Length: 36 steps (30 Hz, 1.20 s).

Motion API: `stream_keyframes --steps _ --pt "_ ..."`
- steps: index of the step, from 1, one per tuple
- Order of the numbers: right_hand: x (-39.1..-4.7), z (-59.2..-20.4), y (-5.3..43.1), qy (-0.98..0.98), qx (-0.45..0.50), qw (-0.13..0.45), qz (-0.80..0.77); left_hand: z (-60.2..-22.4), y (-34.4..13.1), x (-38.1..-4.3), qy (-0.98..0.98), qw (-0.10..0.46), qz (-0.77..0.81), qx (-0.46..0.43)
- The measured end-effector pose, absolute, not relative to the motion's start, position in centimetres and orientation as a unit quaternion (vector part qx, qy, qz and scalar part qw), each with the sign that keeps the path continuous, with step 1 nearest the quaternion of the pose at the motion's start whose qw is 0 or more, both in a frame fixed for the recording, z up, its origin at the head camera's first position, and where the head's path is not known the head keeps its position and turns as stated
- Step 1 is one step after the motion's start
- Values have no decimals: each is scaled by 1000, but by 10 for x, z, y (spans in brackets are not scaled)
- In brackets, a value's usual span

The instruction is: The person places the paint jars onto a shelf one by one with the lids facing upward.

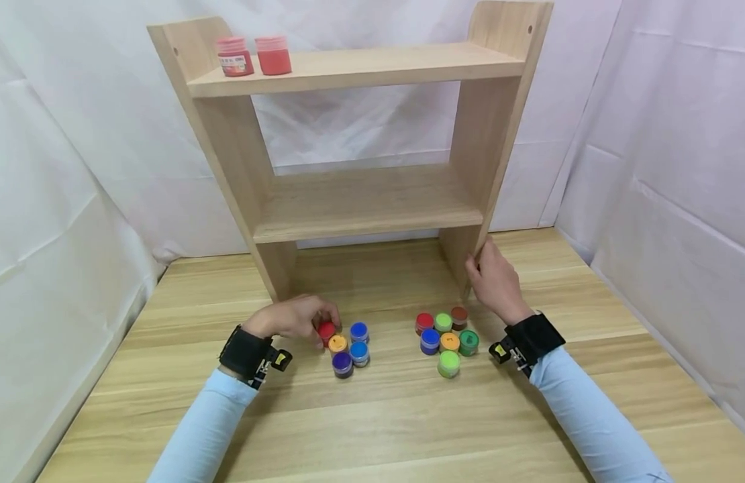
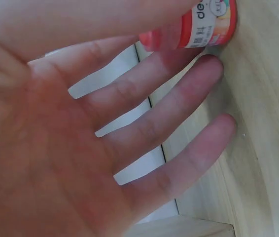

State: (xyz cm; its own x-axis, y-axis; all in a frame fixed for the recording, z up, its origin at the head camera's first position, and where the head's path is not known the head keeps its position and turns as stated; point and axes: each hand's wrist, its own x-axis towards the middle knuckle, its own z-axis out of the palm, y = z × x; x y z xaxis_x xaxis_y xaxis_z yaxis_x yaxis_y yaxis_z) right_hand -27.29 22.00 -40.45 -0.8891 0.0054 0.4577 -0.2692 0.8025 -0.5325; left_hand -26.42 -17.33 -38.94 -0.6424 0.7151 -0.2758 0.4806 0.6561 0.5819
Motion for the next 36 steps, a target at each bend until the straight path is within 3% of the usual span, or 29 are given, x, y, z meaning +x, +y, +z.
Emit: stream_keyframes --steps 16,26,36 --pt "-271 -402 220 -923 67 223 308 -390 -173 -266 883 203 229 356" --pt "-271 -404 217 -923 74 221 307 -394 -174 -266 899 170 251 316" --pt "-272 -403 218 -924 71 223 303 -387 -171 -266 907 39 266 325"
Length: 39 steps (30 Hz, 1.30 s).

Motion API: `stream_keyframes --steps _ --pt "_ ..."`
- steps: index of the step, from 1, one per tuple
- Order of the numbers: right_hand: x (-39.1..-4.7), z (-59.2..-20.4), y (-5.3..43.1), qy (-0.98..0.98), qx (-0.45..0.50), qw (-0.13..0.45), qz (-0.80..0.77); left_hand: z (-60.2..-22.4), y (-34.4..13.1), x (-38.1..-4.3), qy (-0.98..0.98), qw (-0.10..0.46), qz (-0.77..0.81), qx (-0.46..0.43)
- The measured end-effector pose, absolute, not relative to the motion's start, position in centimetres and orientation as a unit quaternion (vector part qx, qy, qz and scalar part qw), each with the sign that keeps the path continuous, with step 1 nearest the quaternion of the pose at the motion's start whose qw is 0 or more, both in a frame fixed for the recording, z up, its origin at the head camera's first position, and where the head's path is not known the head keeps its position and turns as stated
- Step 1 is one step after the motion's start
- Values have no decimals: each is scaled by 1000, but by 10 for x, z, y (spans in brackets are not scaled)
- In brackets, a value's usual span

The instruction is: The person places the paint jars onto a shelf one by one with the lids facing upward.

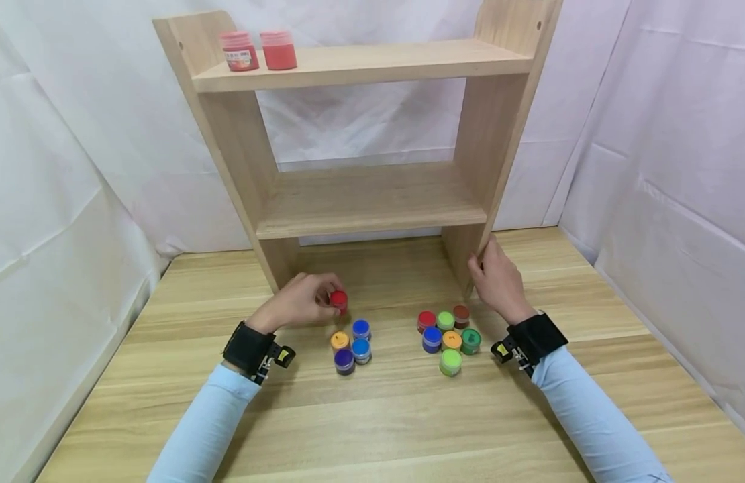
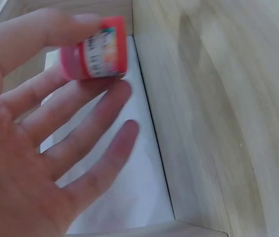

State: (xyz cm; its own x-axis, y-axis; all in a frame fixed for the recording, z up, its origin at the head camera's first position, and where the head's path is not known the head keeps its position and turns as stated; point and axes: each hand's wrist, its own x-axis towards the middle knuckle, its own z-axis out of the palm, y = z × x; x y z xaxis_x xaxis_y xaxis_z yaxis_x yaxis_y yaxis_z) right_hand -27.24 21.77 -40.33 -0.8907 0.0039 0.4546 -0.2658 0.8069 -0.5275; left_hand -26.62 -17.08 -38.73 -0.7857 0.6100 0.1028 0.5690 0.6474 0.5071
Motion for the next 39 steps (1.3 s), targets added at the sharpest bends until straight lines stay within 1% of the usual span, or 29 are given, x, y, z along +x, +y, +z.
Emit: stream_keyframes --steps 10,16,20,27,33,39 --pt "-274 -401 221 -924 71 223 303 -379 -163 -268 885 -112 318 321" --pt "-275 -402 222 -921 73 226 307 -374 -161 -270 863 -176 354 314" --pt "-274 -405 221 -918 69 234 312 -370 -162 -269 855 -205 370 301" --pt "-273 -411 213 -918 83 233 309 -363 -174 -259 845 -252 373 288" --pt "-272 -408 217 -916 75 250 305 -350 -174 -260 831 -275 373 307" --pt "-274 -408 219 -919 77 236 307 -339 -173 -260 838 -287 344 311"
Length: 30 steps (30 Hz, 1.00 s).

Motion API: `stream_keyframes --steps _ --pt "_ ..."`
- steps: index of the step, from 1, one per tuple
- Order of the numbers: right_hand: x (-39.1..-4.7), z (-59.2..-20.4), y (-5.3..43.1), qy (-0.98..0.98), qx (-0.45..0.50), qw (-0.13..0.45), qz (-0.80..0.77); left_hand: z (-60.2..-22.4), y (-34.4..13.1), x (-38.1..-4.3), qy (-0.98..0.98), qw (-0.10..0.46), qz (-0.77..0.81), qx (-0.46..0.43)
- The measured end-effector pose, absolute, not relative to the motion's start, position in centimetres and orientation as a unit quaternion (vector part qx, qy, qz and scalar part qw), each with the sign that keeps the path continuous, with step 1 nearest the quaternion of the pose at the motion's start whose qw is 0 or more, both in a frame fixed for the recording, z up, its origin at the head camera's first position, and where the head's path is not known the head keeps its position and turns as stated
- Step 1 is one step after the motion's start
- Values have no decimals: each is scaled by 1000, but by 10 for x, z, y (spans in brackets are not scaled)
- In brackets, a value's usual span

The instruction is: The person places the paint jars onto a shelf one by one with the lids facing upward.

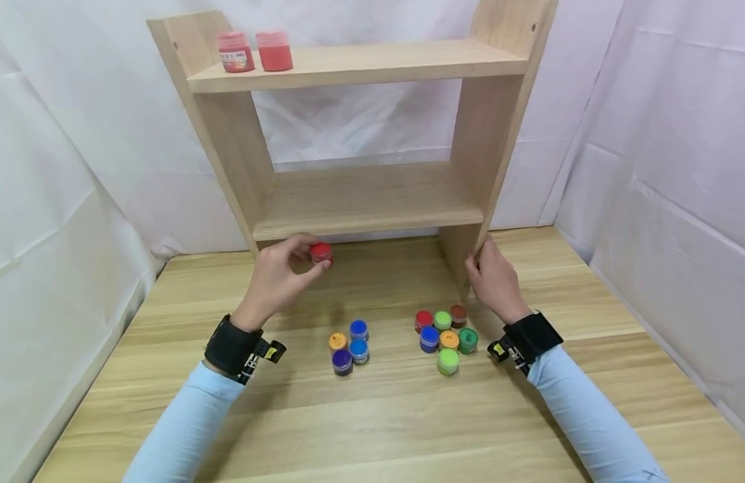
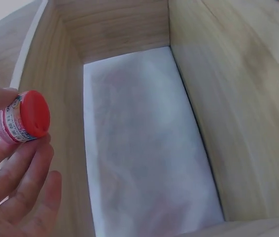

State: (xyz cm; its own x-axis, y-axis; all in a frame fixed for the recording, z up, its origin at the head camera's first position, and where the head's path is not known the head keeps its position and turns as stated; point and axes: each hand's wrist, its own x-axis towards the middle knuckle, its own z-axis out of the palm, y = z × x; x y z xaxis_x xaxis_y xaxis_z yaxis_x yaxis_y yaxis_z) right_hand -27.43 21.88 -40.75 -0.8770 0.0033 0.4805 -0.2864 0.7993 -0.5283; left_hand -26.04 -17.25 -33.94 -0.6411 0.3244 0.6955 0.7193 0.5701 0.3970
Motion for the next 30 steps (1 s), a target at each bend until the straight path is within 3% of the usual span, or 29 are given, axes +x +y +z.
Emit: stream_keyframes --steps 15,24,30 --pt "-277 -405 213 -919 79 238 305 -299 -162 -259 -836 281 -331 -335" --pt "-280 -408 211 -924 71 231 296 -263 -159 -260 -811 309 -355 -347" --pt "-281 -407 210 -924 66 237 292 -224 -146 -243 -783 350 -366 -361"
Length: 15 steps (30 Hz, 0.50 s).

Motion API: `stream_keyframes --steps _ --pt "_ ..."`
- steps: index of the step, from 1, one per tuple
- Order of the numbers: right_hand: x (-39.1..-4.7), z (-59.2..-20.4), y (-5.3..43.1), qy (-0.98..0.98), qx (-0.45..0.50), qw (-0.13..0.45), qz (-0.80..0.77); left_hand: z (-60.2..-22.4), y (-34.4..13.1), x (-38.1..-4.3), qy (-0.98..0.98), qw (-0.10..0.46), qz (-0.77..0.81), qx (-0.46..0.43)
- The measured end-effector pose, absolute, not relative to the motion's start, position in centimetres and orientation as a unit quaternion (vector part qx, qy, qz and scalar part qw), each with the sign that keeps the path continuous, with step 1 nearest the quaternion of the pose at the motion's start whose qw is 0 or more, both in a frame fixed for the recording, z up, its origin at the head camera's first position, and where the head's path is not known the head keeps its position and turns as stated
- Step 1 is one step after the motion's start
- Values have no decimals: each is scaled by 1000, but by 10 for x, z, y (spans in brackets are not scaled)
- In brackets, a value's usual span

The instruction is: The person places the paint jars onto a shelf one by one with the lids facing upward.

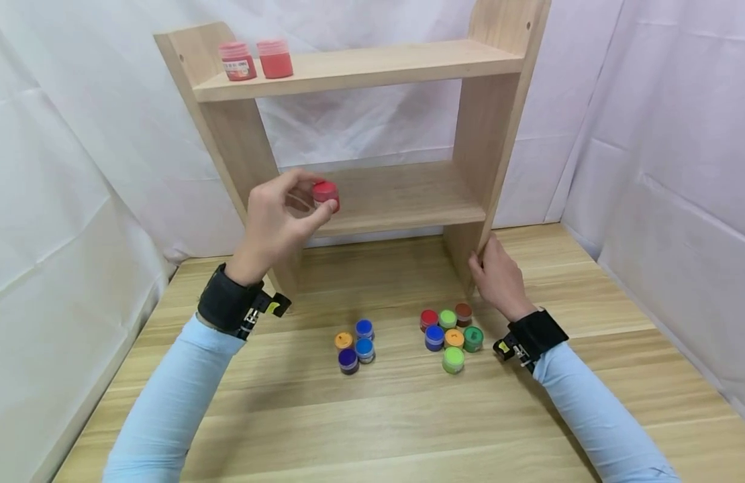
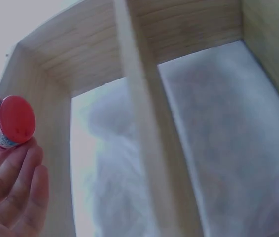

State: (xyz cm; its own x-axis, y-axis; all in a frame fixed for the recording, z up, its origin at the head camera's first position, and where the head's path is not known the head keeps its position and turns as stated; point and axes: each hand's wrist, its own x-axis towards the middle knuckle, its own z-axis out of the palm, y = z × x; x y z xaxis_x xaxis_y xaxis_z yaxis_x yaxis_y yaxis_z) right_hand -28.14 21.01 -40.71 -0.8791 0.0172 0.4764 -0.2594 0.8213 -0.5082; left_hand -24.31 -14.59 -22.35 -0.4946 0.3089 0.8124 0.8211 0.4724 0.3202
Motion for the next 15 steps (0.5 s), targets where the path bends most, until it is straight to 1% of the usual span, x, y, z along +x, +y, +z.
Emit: stream_keyframes --steps 4,11,15 --pt "-283 -410 208 -924 68 234 294 -202 -140 -233 -774 371 -374 -351" --pt "-285 -415 204 -924 70 232 297 -175 -143 -238 -762 423 -339 -354" --pt "-286 -414 206 -924 68 232 297 -160 -141 -237 -768 436 -331 -333"
